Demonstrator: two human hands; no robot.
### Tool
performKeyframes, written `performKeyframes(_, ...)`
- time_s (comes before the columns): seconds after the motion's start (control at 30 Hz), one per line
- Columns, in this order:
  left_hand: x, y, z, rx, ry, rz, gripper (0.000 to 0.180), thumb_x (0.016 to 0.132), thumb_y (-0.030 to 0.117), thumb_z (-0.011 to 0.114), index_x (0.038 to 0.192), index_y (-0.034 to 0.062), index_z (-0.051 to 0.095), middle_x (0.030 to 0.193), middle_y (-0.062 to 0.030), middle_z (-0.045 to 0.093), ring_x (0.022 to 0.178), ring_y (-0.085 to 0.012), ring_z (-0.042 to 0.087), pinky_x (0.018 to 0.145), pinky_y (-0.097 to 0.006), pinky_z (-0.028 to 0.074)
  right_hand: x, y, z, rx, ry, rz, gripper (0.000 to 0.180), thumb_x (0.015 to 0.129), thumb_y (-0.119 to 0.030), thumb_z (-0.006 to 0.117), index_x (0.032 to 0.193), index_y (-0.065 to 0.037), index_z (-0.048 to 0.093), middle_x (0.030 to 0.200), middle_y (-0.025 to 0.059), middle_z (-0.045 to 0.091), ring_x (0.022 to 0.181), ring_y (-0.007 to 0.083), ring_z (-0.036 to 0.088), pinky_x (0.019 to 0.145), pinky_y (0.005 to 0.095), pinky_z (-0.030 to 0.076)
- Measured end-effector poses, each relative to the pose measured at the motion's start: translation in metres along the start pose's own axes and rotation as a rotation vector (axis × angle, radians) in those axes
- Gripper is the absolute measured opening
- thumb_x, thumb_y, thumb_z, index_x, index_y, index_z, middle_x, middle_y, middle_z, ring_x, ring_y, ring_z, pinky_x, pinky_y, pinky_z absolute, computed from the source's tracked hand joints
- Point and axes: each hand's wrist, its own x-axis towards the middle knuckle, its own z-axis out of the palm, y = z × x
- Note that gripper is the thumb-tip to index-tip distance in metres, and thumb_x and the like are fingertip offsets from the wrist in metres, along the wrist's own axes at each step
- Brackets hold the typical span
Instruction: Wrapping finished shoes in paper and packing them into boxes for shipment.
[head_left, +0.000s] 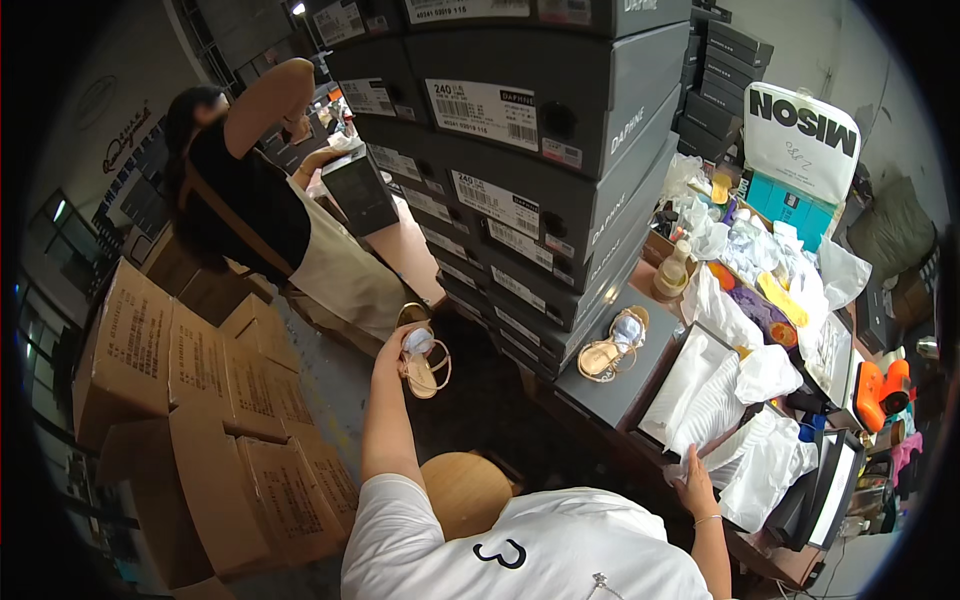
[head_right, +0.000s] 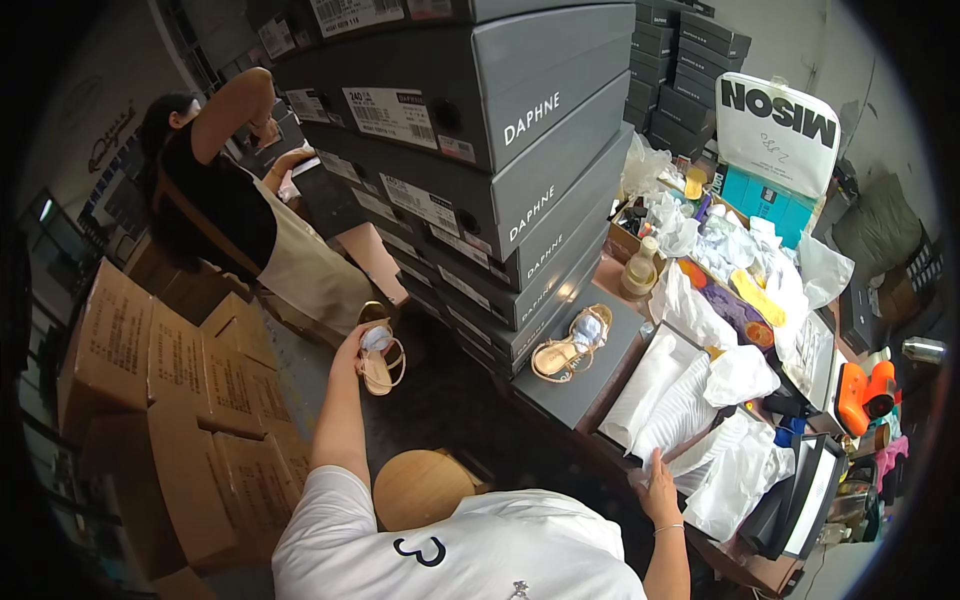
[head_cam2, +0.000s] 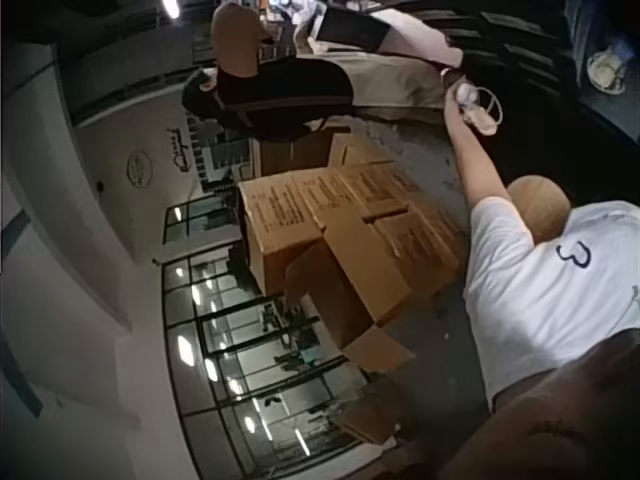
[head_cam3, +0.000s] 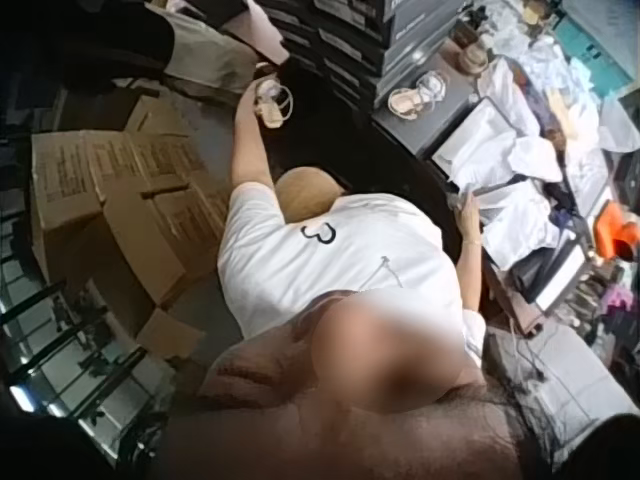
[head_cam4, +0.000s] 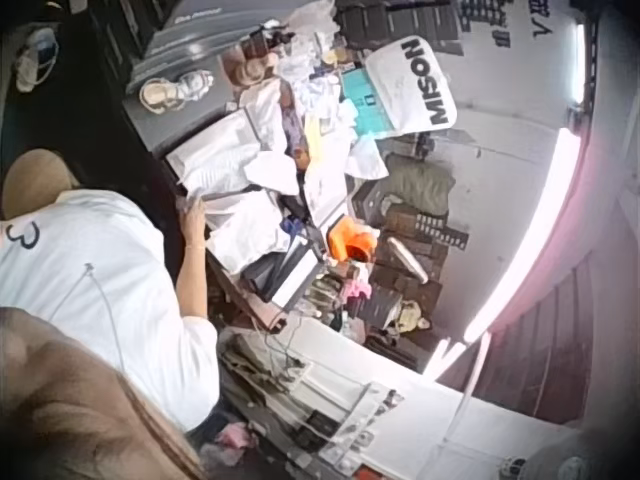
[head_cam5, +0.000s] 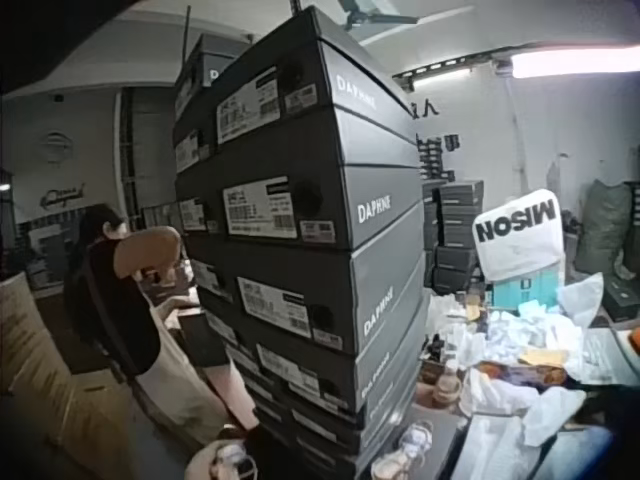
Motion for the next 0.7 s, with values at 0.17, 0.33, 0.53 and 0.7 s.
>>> performKeyframes(0.17,0.006,-0.027,-0.018,-0.096,0.030,-0.026,0.029,0.093,0.025,0.055,0.107,-0.0009,0.061,0.101,-0.0156,0.066,0.084,-0.0315,0.067,0.068,-0.047,0.060,0.009,0.000,0.003,0.013,-0.026,0.023,0.097,0.072,-0.005,0.072,0.147,-0.001,0.010,0.124,0.0312,0.051,0.114,0.0455,0.051,0.095,0.0457,0.043)
performKeyframes(0.33,-0.009,-0.045,-0.021,0.034,0.079,-0.069,0.020,0.082,0.024,0.071,0.083,0.0054,0.063,0.078,-0.0078,0.066,0.064,-0.0227,0.065,0.056,-0.035,0.057,0.010,-0.007,0.003,0.035,-0.052,0.081,0.097,0.073,-0.005,0.072,0.147,0.001,0.011,0.123,0.0323,0.051,0.115,0.0457,0.051,0.097,0.0445,0.042)
performKeyframes(0.53,-0.028,-0.051,-0.033,0.002,0.148,-0.093,0.024,0.080,0.024,0.073,0.088,0.0036,0.063,0.080,-0.0093,0.066,0.065,-0.0232,0.065,0.055,-0.035,0.056,0.011,-0.009,0.007,0.019,-0.021,0.074,0.092,0.074,-0.006,0.071,0.145,0.004,0.014,0.122,0.0320,0.051,0.113,0.0451,0.051,0.095,0.0441,0.043)
performKeyframes(0.7,-0.026,-0.055,-0.052,0.008,0.126,-0.119,0.028,0.082,0.025,0.072,0.095,0.0017,0.062,0.082,-0.0111,0.066,0.067,-0.0252,0.066,0.055,-0.036,0.057,0.011,0.000,0.012,-0.028,0.004,0.018,0.092,0.075,-0.006,0.070,0.146,0.003,0.012,0.118,0.0295,0.054,0.109,0.0446,0.054,0.092,0.0451,0.045)
